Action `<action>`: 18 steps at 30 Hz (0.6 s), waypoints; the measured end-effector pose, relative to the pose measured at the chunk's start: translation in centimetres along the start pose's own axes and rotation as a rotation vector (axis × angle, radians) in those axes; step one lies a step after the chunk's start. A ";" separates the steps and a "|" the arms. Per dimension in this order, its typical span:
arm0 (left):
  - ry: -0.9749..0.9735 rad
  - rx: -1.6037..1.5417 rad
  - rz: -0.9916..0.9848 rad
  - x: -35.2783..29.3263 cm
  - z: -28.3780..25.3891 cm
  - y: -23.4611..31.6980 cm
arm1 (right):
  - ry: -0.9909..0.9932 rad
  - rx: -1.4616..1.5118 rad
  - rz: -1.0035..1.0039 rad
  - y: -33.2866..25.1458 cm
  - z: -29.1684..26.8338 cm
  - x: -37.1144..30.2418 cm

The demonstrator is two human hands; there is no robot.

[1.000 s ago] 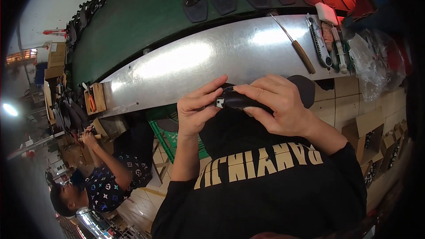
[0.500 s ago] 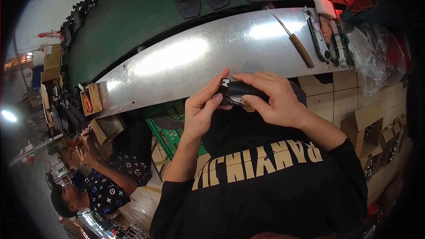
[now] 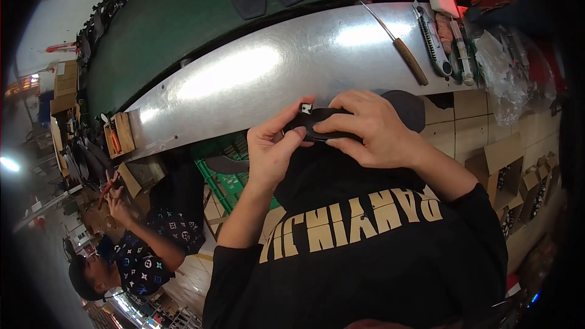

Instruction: The recorder is assembling shoe components, specifically attaching and cleaning heel pieces and outsoles.

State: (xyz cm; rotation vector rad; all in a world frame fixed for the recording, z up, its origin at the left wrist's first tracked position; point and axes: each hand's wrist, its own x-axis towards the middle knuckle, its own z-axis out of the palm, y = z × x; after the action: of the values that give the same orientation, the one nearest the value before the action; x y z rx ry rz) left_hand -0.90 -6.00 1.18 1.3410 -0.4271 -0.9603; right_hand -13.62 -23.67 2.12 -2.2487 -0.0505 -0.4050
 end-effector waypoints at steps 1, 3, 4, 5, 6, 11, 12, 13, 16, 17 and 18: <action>0.021 -0.005 -0.008 0.0 0.1 0.1 | -0.008 0.055 0.035 0.0 0.0 -0.1; 0.043 -0.011 -0.016 0.1 0.3 0.2 | -0.018 0.111 0.070 0.0 0.2 -0.2; 0.038 -0.004 -0.016 0.2 0.4 0.2 | 0.002 0.136 0.089 0.1 0.5 -0.3; 0.033 0.003 -0.014 0.2 0.4 0.3 | 0.022 0.161 0.108 0.2 0.7 -0.4; 0.032 0.002 -0.016 0.2 0.5 0.4 | 0.022 0.161 0.110 0.3 1.0 -0.5; 0.085 -0.002 -0.085 0.4 0.7 0.8 | 0.088 0.124 0.118 0.4 1.8 -0.8; 0.085 -0.002 -0.084 0.5 0.6 1.0 | 0.088 0.124 0.117 0.5 2.0 -0.8; 0.099 -0.060 -0.157 0.5 0.6 1.2 | 0.146 0.068 0.050 0.5 2.1 -0.9; 0.057 -0.160 -0.275 0.7 -0.3 1.7 | 0.209 -0.011 -0.043 0.4 2.5 -1.2; 0.002 -0.200 -0.322 0.8 -0.4 1.8 | 0.215 -0.033 -0.066 0.5 2.4 -1.4; 0.004 -0.199 -0.320 0.7 -0.4 1.9 | 0.191 -0.052 -0.094 0.5 2.1 -1.3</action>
State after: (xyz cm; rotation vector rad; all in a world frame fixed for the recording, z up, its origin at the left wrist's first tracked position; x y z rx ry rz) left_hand 0.44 -6.43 2.68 1.2499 -0.1097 -1.2299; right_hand -14.15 -22.31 0.05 -2.2534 -0.0466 -0.6769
